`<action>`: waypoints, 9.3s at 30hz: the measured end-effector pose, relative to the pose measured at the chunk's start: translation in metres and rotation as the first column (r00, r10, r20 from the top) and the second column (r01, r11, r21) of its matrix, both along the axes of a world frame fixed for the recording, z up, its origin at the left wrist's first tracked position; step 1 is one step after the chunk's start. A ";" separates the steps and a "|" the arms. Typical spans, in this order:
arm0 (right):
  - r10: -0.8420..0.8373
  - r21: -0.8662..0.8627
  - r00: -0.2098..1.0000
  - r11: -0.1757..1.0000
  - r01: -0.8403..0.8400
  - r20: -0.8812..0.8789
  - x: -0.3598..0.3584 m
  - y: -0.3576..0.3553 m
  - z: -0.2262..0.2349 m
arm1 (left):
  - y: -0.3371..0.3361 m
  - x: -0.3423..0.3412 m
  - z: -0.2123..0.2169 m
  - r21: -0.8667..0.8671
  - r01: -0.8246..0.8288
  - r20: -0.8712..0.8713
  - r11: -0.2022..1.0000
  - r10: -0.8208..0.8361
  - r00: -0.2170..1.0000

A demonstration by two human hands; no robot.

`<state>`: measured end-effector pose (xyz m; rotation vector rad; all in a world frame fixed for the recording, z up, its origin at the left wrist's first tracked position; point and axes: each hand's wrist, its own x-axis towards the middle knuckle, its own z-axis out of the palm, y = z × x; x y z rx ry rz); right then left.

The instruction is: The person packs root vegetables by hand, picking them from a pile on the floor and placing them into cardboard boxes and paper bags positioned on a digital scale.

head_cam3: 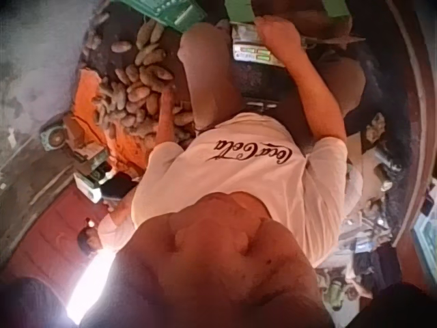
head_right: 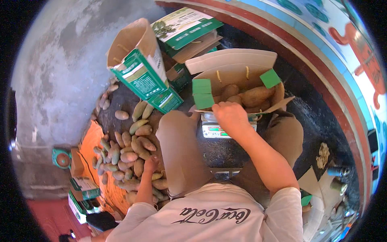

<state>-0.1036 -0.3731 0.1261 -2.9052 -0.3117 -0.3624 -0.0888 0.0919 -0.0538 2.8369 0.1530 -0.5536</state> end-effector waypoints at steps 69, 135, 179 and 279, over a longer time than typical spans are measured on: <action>-0.075 0.005 0.996 0.997 0.075 0.041 0.005 0.007 0.010 | 0.176 -0.173 -0.122 -0.313 -0.652 -0.605 -0.691 0.674 -0.424; -0.063 0.035 0.996 0.997 0.066 -0.061 -0.008 0.012 -0.004 | -0.237 0.094 0.233 -0.438 0.498 0.711 0.749 -0.051 0.701; -0.083 0.066 0.997 0.994 0.082 0.006 -0.006 -0.007 0.006 | 0.086 -0.128 -0.028 0.265 -0.706 0.113 0.656 0.706 0.699; -0.161 -0.058 0.983 0.986 0.157 -0.085 -0.020 0.013 -0.005 | -0.291 0.108 0.295 -0.839 0.478 0.513 0.260 0.081 0.855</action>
